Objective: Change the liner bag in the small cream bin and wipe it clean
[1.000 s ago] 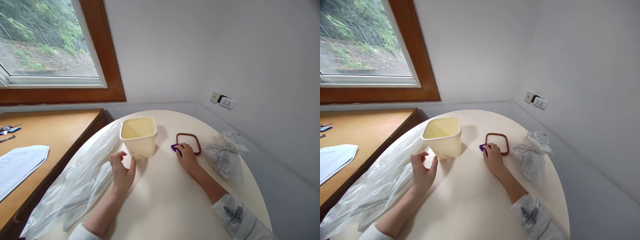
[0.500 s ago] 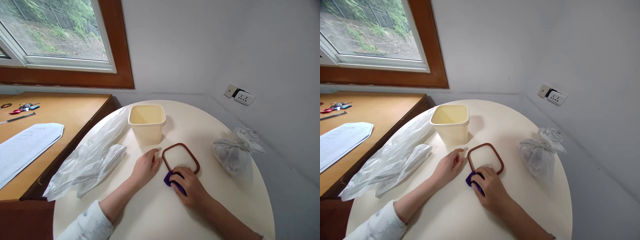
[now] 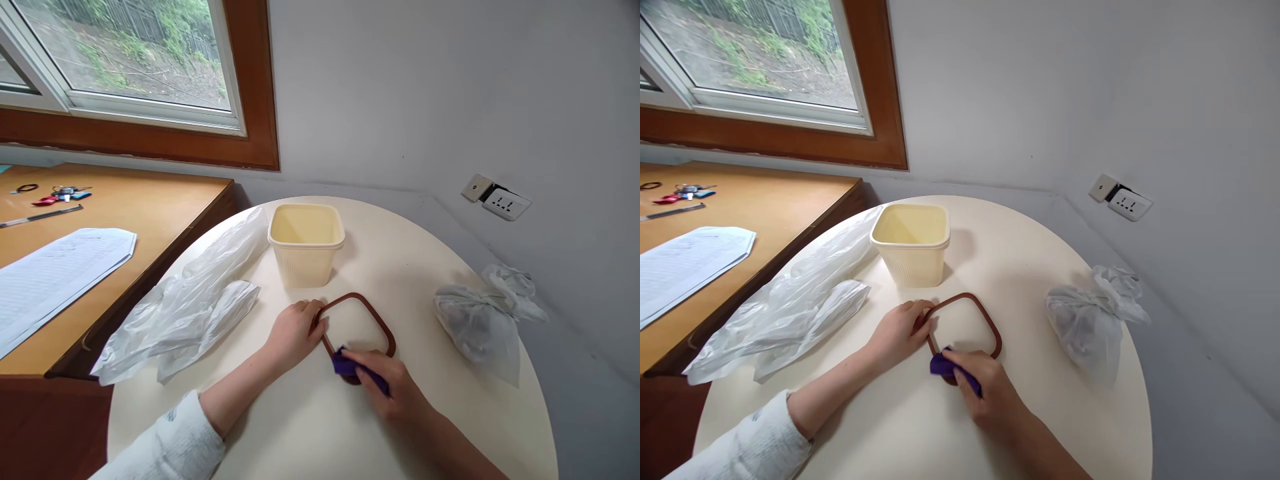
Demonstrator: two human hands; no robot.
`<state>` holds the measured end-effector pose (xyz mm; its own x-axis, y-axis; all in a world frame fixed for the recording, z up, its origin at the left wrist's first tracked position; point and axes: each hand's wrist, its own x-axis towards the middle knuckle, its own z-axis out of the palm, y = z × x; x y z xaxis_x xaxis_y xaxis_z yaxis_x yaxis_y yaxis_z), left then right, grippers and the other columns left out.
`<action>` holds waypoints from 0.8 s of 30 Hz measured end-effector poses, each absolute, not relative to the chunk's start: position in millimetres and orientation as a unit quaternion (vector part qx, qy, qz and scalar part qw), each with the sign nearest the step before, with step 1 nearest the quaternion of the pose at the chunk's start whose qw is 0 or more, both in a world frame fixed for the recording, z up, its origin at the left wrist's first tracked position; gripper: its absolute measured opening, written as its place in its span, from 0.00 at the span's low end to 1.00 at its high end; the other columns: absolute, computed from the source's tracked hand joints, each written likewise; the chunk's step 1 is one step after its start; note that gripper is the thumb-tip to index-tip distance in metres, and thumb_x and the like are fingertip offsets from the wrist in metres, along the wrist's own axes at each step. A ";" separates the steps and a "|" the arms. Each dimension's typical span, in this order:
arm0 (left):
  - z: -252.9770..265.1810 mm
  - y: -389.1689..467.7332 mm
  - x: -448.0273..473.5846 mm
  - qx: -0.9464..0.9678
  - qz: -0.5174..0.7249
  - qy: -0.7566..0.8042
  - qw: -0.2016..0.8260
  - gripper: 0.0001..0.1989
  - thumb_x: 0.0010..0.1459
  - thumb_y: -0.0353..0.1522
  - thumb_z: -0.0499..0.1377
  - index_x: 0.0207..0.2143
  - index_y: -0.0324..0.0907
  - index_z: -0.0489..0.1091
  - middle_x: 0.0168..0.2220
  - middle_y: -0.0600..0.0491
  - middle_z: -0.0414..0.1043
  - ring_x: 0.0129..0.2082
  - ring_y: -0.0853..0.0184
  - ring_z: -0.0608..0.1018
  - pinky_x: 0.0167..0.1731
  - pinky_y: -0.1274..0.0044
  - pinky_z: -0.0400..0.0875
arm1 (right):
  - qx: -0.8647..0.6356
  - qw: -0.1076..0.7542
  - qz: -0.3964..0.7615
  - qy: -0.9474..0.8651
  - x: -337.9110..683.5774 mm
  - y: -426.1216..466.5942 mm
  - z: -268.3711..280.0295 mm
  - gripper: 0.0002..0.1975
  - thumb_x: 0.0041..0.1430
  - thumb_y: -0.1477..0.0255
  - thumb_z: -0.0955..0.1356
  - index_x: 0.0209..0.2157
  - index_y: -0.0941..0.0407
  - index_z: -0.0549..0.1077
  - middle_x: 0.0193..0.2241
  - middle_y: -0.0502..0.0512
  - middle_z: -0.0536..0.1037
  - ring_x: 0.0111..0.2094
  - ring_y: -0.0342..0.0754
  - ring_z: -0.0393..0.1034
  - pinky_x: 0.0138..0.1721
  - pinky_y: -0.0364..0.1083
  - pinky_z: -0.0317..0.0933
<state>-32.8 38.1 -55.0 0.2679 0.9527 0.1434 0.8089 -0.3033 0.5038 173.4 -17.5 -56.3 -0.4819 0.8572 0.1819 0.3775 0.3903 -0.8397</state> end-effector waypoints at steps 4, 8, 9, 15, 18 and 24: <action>-55.5 38.0 -33.9 0.787 0.221 0.550 0.168 0.14 0.59 0.39 0.48 0.43 0.44 0.66 0.28 0.52 0.70 0.30 0.64 0.72 0.30 0.76 0.63 | -0.531 0.379 0.472 -0.593 175.7 6.2 -39.1 0.16 0.59 0.64 0.62 0.45 0.55 0.72 0.45 0.57 0.75 0.46 0.52 0.69 0.48 0.50 0.64; -50.4 39.9 -38.0 0.804 0.217 0.512 0.212 0.21 0.55 0.46 0.54 0.48 0.46 0.64 0.25 0.55 0.68 0.28 0.64 0.71 0.28 0.77 0.61 | -0.581 0.430 0.374 -0.581 175.3 45.0 -31.7 0.20 0.60 0.62 0.60 0.48 0.57 0.69 0.47 0.57 0.73 0.48 0.52 0.67 0.52 0.53 0.60; -49.2 40.9 -39.2 0.810 0.214 0.498 0.225 0.24 0.52 0.47 0.56 0.48 0.46 0.63 0.25 0.56 0.68 0.28 0.65 0.71 0.27 0.77 0.61 | -0.583 0.418 0.337 -0.609 173.1 52.8 -34.2 0.19 0.61 0.63 0.59 0.49 0.57 0.68 0.48 0.57 0.73 0.49 0.51 0.66 0.53 0.53 0.58; -48.3 47.0 -43.3 0.834 0.207 0.450 0.241 0.22 0.48 0.48 0.59 0.39 0.44 0.64 0.27 0.56 0.67 0.28 0.67 0.68 0.29 0.78 0.59 | -0.495 0.258 0.156 -0.815 147.1 61.5 -75.0 0.21 0.60 0.77 0.54 0.55 0.61 0.63 0.52 0.62 0.69 0.57 0.52 0.57 0.58 0.57 0.52; -48.2 49.2 -45.2 0.834 0.197 0.450 0.250 0.25 0.44 0.50 0.61 0.37 0.43 0.62 0.27 0.56 0.66 0.27 0.67 0.66 0.28 0.78 0.59 | -0.452 0.226 0.097 -0.858 141.4 55.5 -88.2 0.24 0.59 0.82 0.53 0.57 0.65 0.58 0.54 0.64 0.66 0.60 0.52 0.51 0.60 0.57 0.49; -49.0 52.9 -49.5 0.841 0.177 0.441 0.259 0.29 0.38 0.53 0.63 0.35 0.43 0.61 0.28 0.56 0.65 0.28 0.66 0.65 0.28 0.77 0.59 | -0.447 0.204 0.127 -0.862 139.4 49.9 -82.7 0.25 0.59 0.82 0.53 0.59 0.62 0.56 0.57 0.62 0.62 0.61 0.52 0.47 0.60 0.58 0.49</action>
